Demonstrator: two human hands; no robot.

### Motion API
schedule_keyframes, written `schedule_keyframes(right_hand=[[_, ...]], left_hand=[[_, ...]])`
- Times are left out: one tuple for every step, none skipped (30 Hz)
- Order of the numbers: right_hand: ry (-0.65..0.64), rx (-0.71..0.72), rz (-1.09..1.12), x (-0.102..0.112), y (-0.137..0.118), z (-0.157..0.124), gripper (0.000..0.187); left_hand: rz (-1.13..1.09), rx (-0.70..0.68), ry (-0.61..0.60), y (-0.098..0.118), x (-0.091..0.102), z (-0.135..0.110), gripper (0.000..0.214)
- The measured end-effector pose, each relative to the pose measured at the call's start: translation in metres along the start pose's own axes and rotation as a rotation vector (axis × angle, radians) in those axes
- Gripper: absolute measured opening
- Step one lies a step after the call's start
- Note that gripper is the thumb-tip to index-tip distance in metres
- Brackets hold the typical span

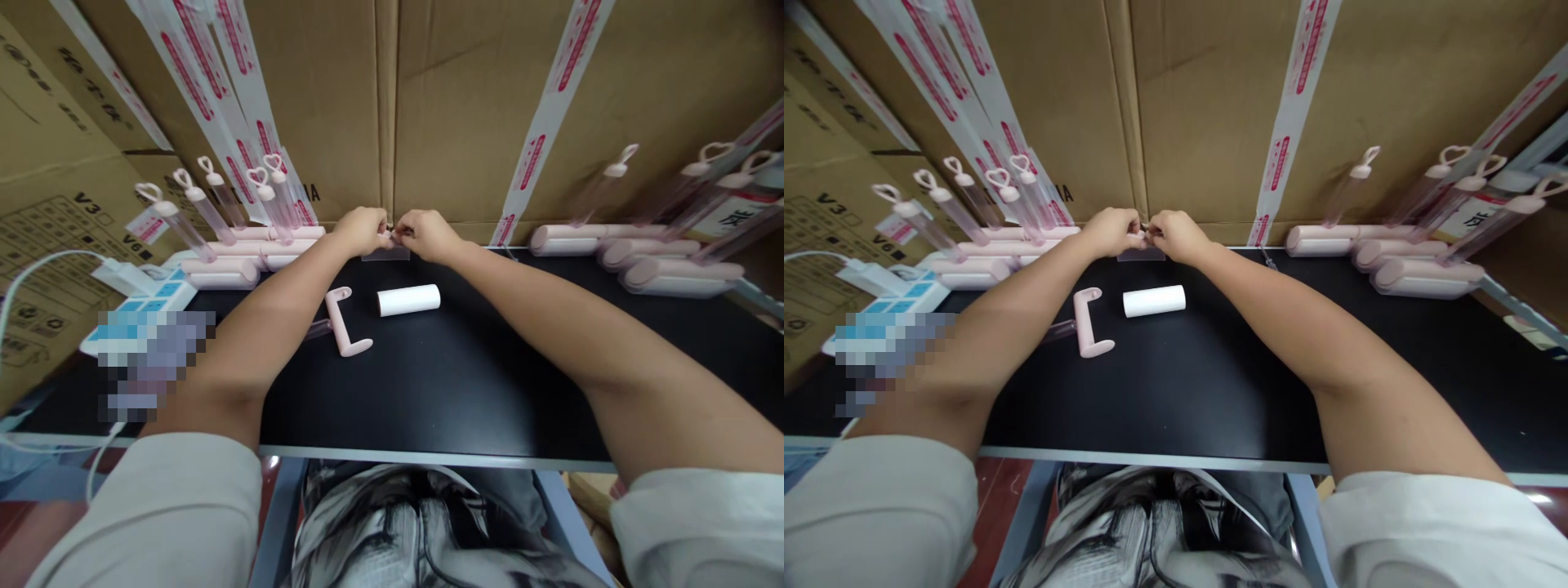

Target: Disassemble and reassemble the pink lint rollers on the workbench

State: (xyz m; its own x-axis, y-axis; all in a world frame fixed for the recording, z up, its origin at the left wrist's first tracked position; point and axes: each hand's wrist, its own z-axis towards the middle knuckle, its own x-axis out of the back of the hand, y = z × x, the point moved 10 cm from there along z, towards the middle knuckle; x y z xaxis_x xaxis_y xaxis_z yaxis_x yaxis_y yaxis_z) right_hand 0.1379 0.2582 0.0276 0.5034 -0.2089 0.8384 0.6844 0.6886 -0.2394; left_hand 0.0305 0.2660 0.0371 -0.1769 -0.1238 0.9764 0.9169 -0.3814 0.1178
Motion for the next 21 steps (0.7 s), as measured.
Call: schedule_keyframes(right_hand=[[0.004, 0.004, 0.005, 0.001, 0.000, 0.000, 0.017], [0.007, 0.008, 0.008, 0.001, 0.001, -0.001, 0.017], [0.011, 0.012, 0.011, 0.001, 0.001, -0.001, 0.016], [0.014, 0.016, 0.014, 0.002, 0.001, -0.001, 0.015], [0.015, 0.018, 0.019, 0.002, 0.001, -0.001, 0.014], [0.017, 0.017, 0.027, 0.001, 0.002, -0.001, 0.014], [0.020, 0.013, 0.035, 0.001, 0.002, 0.000, 0.013], [0.022, 0.009, 0.044, 0.001, 0.002, 0.000, 0.012], [0.024, 0.004, 0.051, 0.001, 0.003, 0.001, 0.011], [0.026, 0.001, 0.055, 0.001, 0.003, 0.001, 0.011], [0.028, -0.001, 0.057, 0.001, 0.003, 0.001, 0.012], [0.030, -0.001, 0.059, 0.002, 0.003, 0.000, 0.012], [0.035, -0.002, 0.061, 0.003, 0.004, -0.001, 0.011], [0.046, -0.007, 0.065, 0.006, 0.005, -0.003, 0.011], [0.063, -0.014, 0.073, 0.009, 0.007, -0.006, 0.011], [0.087, -0.024, 0.085, 0.012, 0.009, -0.010, 0.012], [0.113, -0.035, 0.101, 0.016, 0.012, -0.014, 0.013], [0.141, -0.047, 0.120, 0.019, 0.015, -0.019, 0.016], [0.166, -0.061, 0.141, 0.022, 0.018, -0.024, 0.018], [0.188, -0.077, 0.161, 0.024, 0.021, -0.029, 0.020], [0.207, -0.098, 0.180, 0.025, 0.024, -0.035, 0.023]], left_hand=[[0.004, 0.005, 0.002, 0.001, 0.000, 0.000, 0.037], [0.005, 0.010, 0.005, 0.001, 0.000, -0.001, 0.038], [0.005, 0.014, 0.008, 0.001, 0.001, -0.001, 0.040], [0.006, 0.014, 0.008, 0.002, 0.001, -0.001, 0.040], [0.005, 0.014, 0.010, 0.002, 0.001, -0.002, 0.041], [0.004, 0.014, 0.008, 0.002, 0.000, -0.002, 0.040], [0.001, 0.016, 0.005, 0.002, 0.000, -0.002, 0.040], [-0.002, 0.015, 0.001, 0.002, 0.001, -0.003, 0.040], [-0.007, 0.014, -0.005, 0.002, 0.001, -0.004, 0.040], [-0.013, 0.010, -0.011, 0.002, 0.003, -0.005, 0.041], [-0.017, 0.007, -0.011, 0.004, 0.005, -0.008, 0.042], [-0.019, 0.004, 0.000, 0.006, 0.010, -0.011, 0.042], [-0.018, -0.001, 0.024, 0.009, 0.015, -0.015, 0.041], [-0.018, -0.010, 0.057, 0.015, 0.022, -0.021, 0.038], [-0.018, -0.023, 0.092, 0.022, 0.029, -0.028, 0.034], [-0.021, -0.050, 0.116, 0.032, 0.033, -0.037, 0.031], [-0.032, -0.089, 0.114, 0.044, 0.034, -0.045, 0.031], [-0.047, -0.140, 0.081, 0.058, 0.031, -0.054, 0.034], [-0.065, -0.207, 0.015, 0.074, 0.023, -0.064, 0.038], [-0.080, -0.275, -0.062, 0.089, 0.014, -0.073, 0.044], [-0.084, -0.334, -0.144, 0.103, 0.004, -0.083, 0.051]])
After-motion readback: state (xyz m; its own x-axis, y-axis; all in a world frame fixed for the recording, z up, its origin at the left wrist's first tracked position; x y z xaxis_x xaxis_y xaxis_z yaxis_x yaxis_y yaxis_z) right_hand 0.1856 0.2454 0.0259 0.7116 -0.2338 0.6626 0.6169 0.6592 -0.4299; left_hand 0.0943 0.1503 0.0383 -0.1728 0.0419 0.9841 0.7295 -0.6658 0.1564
